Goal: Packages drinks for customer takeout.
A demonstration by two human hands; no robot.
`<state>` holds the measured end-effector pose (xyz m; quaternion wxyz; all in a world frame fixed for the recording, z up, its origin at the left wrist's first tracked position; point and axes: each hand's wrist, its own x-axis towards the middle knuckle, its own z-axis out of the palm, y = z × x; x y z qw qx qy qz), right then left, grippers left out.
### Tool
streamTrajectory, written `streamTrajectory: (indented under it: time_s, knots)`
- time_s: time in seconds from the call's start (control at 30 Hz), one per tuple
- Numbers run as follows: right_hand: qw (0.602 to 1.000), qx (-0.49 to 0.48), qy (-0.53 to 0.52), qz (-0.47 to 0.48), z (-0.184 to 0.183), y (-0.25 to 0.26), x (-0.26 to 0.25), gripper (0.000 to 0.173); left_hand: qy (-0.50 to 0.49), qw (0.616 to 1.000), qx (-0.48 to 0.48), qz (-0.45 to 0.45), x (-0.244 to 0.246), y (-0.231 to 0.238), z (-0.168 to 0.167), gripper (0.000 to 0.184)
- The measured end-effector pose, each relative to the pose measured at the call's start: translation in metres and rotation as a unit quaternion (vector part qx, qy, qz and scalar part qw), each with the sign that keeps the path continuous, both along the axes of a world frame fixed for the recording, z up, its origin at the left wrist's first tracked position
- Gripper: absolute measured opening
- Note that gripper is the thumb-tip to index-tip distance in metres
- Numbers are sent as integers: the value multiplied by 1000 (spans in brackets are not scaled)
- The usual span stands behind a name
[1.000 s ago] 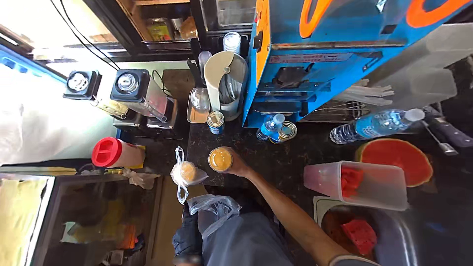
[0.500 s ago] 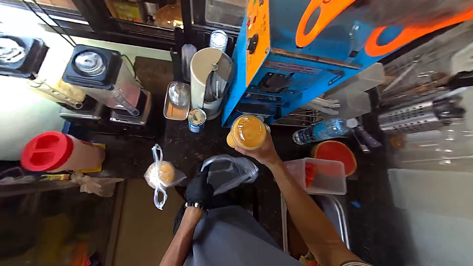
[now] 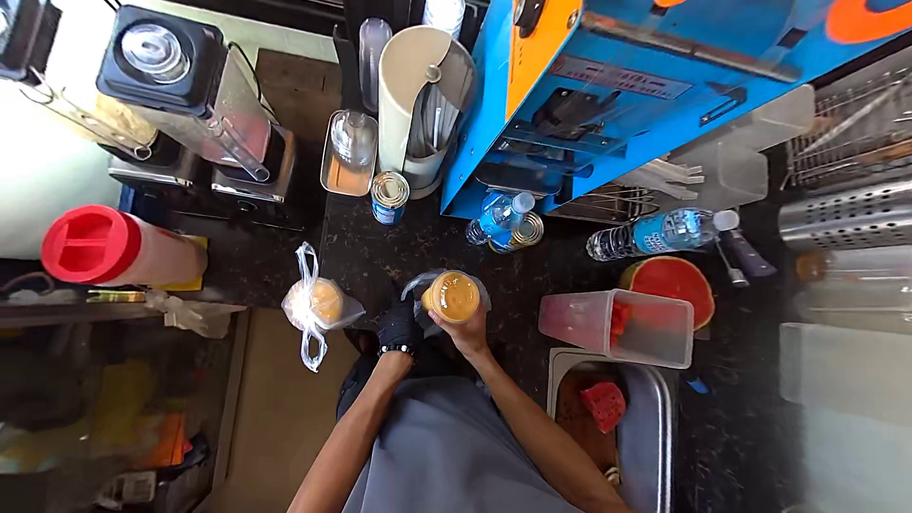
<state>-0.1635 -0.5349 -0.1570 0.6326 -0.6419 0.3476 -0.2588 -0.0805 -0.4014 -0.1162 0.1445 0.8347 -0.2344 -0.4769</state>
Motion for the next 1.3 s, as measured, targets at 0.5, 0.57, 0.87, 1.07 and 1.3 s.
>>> streamTrajectory:
  time_s: [0.5,0.57,0.87,1.07,1.3]
  knots:
    - [992,-36,4,119,-25,-26,-36,112,-2,1000,16,13,-5,-3,-7,39]
    - [989,-130,42,62,-7,-29,-55,70,2,1000,16,15,2,-9,-14,45]
    - [860,-161,389,288,51,-96,0,64,9,994,-60,-87,76,-54,12,109]
    - [805,-186,482,293,150,-67,-19,61,-16,990,-61,-125,73,-49,62,107]
    - [908,-306,225,178,221,-65,65,41,-269,954,-128,24,55,-13,147,59]
